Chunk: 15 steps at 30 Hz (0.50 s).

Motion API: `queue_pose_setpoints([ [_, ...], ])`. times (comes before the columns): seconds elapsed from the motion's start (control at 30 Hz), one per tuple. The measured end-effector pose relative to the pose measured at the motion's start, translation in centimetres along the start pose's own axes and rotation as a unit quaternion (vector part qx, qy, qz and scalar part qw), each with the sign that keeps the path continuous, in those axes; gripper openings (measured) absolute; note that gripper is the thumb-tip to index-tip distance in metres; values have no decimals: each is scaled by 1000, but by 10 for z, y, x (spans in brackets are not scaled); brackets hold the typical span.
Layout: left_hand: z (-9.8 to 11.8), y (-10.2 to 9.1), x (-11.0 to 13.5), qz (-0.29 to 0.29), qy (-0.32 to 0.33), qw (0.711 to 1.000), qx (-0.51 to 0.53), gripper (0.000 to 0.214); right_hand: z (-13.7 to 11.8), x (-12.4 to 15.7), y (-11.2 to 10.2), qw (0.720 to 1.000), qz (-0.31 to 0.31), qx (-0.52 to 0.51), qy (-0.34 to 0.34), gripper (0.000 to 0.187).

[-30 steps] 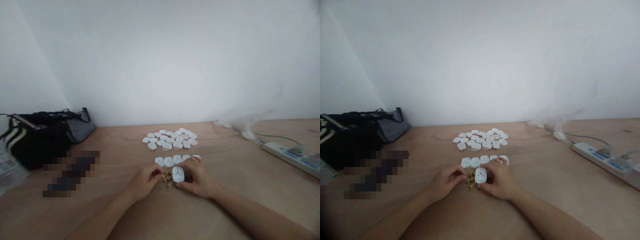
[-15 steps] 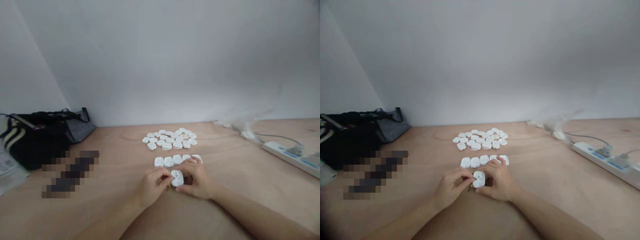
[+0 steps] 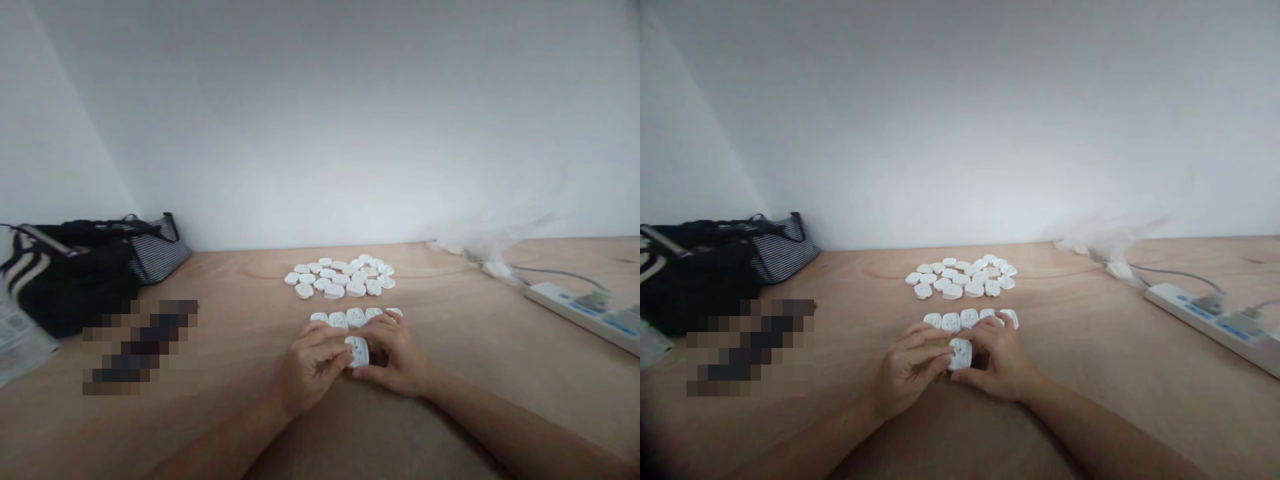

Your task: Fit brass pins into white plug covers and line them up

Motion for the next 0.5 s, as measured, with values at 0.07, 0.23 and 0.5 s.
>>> queue_pose_setpoints([
  [0.07, -7, -7, -1, 19, -31, 999, -16, 19, 3, 1, -1, 1000, 16, -1, 8, 43],
  [0.23, -39, -13, 2, -93, -154, 983, -40, 11, 7, 2, -2, 998, 48, -4, 35, 42],
  [0.5, -44, -3, 6, -158, -172, 971, -51, 10, 6, 2, -1, 999, 38, 8, 14, 43],
])
Point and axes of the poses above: each hand's wrist, its own x-axis away from the middle knuckle, its own y-axis out of the palm, z = x × y, the point moved 5 cm from there along -x, towards the middle knuckle, and after that the axes turned 6 degrees about -y, right-handed, at the moved point
